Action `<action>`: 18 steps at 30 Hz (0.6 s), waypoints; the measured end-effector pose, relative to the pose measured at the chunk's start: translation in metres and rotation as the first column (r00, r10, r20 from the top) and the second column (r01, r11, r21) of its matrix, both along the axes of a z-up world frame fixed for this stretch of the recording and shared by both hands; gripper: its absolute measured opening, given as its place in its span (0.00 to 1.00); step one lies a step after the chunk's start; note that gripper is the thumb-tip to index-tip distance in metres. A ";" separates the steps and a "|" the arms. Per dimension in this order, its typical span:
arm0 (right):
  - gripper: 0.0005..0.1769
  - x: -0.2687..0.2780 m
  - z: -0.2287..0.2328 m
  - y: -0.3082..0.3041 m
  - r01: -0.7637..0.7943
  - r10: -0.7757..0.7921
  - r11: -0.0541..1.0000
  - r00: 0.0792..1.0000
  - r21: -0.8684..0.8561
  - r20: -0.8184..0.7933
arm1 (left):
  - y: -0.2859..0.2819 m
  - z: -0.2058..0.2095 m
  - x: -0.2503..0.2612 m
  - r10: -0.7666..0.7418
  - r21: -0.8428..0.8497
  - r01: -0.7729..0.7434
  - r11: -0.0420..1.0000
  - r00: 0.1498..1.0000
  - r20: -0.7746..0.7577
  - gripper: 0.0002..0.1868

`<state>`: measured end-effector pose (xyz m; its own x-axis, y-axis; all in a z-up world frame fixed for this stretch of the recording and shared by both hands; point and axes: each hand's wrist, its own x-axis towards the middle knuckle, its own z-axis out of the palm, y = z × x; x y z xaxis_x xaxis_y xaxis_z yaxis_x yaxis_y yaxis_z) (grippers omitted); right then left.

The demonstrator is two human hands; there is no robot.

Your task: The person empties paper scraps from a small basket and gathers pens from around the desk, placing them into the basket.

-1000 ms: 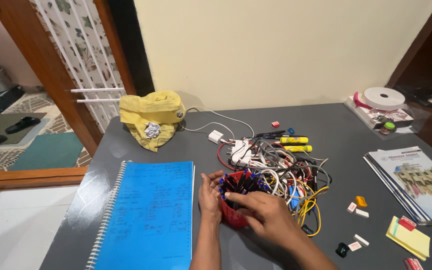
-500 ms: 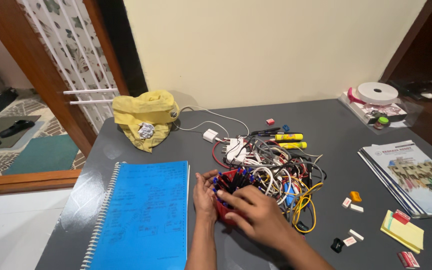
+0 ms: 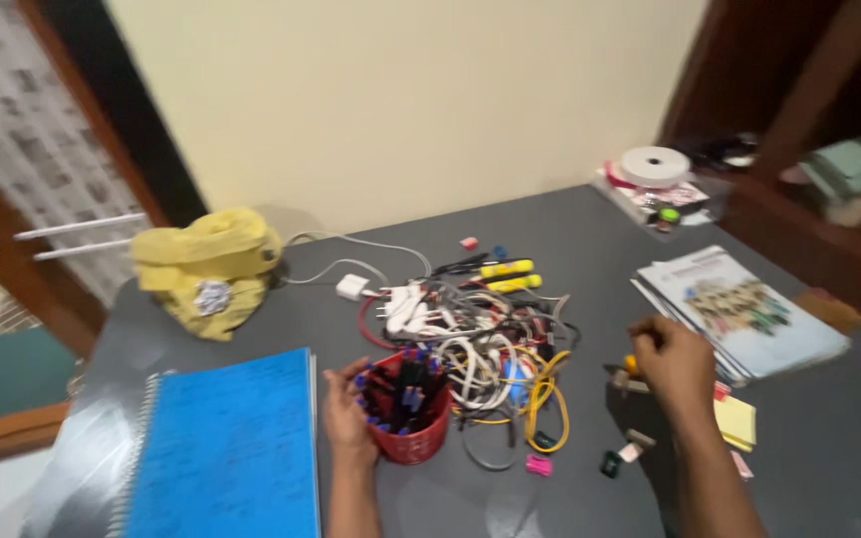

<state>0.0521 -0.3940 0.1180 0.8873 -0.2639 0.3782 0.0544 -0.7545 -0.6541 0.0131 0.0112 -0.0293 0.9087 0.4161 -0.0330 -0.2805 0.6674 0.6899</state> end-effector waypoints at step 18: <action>0.08 0.011 -0.053 0.028 -0.257 0.271 0.952 0.960 -0.163 0.068 | 0.001 0.005 -0.006 0.074 0.117 -0.067 0.991 0.996 -0.057 0.36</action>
